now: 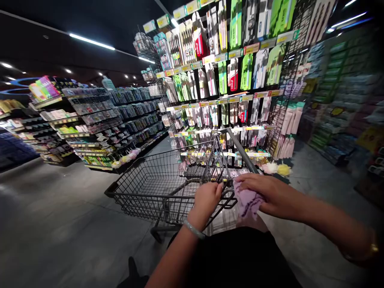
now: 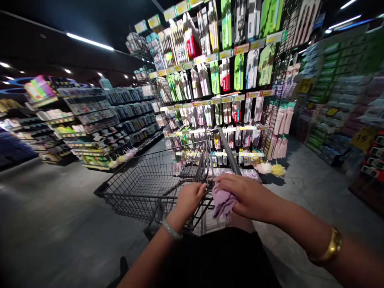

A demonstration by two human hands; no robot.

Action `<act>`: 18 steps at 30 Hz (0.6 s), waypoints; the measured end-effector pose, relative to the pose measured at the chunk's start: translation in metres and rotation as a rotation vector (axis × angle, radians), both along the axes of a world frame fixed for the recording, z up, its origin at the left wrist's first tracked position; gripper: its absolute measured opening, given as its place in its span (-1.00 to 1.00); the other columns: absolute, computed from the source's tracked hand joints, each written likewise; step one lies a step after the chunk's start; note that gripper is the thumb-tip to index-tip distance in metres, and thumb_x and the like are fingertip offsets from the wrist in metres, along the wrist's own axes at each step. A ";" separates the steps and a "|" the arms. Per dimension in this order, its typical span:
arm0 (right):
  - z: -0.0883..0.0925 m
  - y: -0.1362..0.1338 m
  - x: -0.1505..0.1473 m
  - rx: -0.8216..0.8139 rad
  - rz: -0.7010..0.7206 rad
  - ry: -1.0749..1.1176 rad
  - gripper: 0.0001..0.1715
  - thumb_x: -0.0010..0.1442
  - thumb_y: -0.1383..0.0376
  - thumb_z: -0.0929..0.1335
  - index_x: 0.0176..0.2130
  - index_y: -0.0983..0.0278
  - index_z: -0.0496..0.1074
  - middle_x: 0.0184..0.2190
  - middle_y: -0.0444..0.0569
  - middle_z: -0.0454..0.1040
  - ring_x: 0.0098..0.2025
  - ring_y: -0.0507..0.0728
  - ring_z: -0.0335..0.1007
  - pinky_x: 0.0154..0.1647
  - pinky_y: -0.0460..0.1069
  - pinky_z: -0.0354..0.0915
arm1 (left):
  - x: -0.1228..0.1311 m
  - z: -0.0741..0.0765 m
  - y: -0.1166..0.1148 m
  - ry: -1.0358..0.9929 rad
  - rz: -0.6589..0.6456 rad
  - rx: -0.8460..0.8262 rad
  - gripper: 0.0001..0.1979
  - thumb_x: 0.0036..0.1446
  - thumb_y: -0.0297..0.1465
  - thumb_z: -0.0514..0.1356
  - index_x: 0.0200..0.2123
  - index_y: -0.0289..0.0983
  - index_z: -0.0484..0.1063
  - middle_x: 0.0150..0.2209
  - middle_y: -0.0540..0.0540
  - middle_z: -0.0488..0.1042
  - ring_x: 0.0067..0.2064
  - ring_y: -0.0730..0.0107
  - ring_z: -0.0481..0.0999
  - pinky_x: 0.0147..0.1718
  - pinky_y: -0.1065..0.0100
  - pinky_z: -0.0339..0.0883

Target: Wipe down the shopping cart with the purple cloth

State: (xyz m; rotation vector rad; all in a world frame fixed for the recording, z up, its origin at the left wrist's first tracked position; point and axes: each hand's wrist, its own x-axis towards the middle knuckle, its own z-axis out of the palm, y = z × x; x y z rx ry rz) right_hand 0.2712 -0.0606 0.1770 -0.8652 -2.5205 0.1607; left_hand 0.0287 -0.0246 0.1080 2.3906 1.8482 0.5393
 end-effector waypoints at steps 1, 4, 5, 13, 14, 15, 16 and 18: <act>0.007 -0.001 -0.003 -0.041 0.032 0.004 -0.39 -0.04 0.50 0.29 0.00 0.14 0.45 0.21 0.03 0.35 0.19 0.23 0.34 0.15 0.10 0.31 | 0.003 -0.003 -0.004 0.004 0.029 -0.016 -0.44 0.43 -0.15 -0.17 -0.32 -0.23 0.55 -0.33 -0.14 0.59 -0.32 0.29 0.51 -0.38 0.33 0.09; 0.027 0.004 -0.020 -0.090 0.125 0.026 -0.42 0.04 0.51 0.29 0.01 0.12 0.47 0.21 0.02 0.32 0.19 0.19 0.32 0.15 0.06 0.31 | -0.006 -0.011 -0.014 0.039 0.081 -0.037 -0.43 0.43 -0.20 -0.19 -0.29 -0.24 0.58 -0.32 -0.19 0.60 -0.29 0.25 0.54 -0.36 0.31 0.10; 0.031 0.008 -0.029 -0.081 0.168 0.022 -0.41 0.06 0.52 0.29 0.04 0.10 0.47 0.19 0.01 0.34 0.19 0.17 0.33 0.16 0.06 0.30 | -0.012 -0.012 -0.017 0.054 0.074 -0.052 -0.43 0.43 -0.20 -0.18 -0.30 -0.24 0.58 -0.32 -0.19 0.61 -0.28 0.24 0.54 -0.36 0.30 0.10; 0.025 0.080 -0.089 0.143 0.425 -0.316 -0.69 0.13 0.44 0.35 -0.16 0.14 0.54 -0.20 -0.09 0.55 -0.14 0.10 0.41 -0.13 -0.01 0.30 | -0.034 -0.009 -0.038 0.114 0.027 -0.121 -0.49 0.40 -0.22 -0.13 -0.34 -0.21 0.57 -0.35 -0.16 0.60 -0.32 0.24 0.54 -0.38 0.30 0.08; 0.024 0.092 -0.089 0.200 0.373 -0.350 -0.73 0.14 0.44 0.35 -0.19 0.15 0.54 -0.23 -0.08 0.55 -0.17 0.11 0.39 -0.17 -0.01 0.29 | -0.034 -0.008 -0.040 0.108 0.033 -0.113 -0.47 0.41 -0.23 -0.16 -0.33 -0.21 0.57 -0.36 -0.16 0.60 -0.32 0.24 0.54 -0.38 0.30 0.08; 0.023 0.102 -0.087 0.247 0.304 -0.372 -0.75 0.15 0.45 0.34 -0.23 0.16 0.54 -0.24 -0.06 0.54 -0.19 0.11 0.38 -0.19 0.00 0.27 | -0.034 -0.008 -0.043 0.102 0.042 -0.106 -0.45 0.42 -0.23 -0.19 -0.32 -0.20 0.57 -0.36 -0.16 0.60 -0.32 0.25 0.54 -0.37 0.30 0.08; 0.023 0.109 -0.085 0.279 0.235 -0.386 -0.74 0.14 0.47 0.34 -0.24 0.17 0.54 -0.25 -0.05 0.54 -0.21 0.11 0.37 -0.20 0.00 0.25 | -0.035 -0.008 -0.045 0.100 0.051 -0.105 -0.44 0.42 -0.23 -0.21 -0.32 -0.20 0.57 -0.36 -0.17 0.60 -0.32 0.24 0.54 -0.37 0.30 0.08; 0.025 0.114 -0.081 0.299 0.151 -0.365 -0.72 0.09 0.50 0.34 -0.26 0.18 0.54 -0.25 -0.05 0.53 -0.21 0.11 0.37 -0.19 0.00 0.25 | -0.036 -0.008 -0.049 0.107 0.064 -0.118 -0.44 0.42 -0.23 -0.20 -0.33 -0.20 0.57 -0.37 -0.18 0.60 -0.32 0.23 0.55 -0.38 0.29 0.06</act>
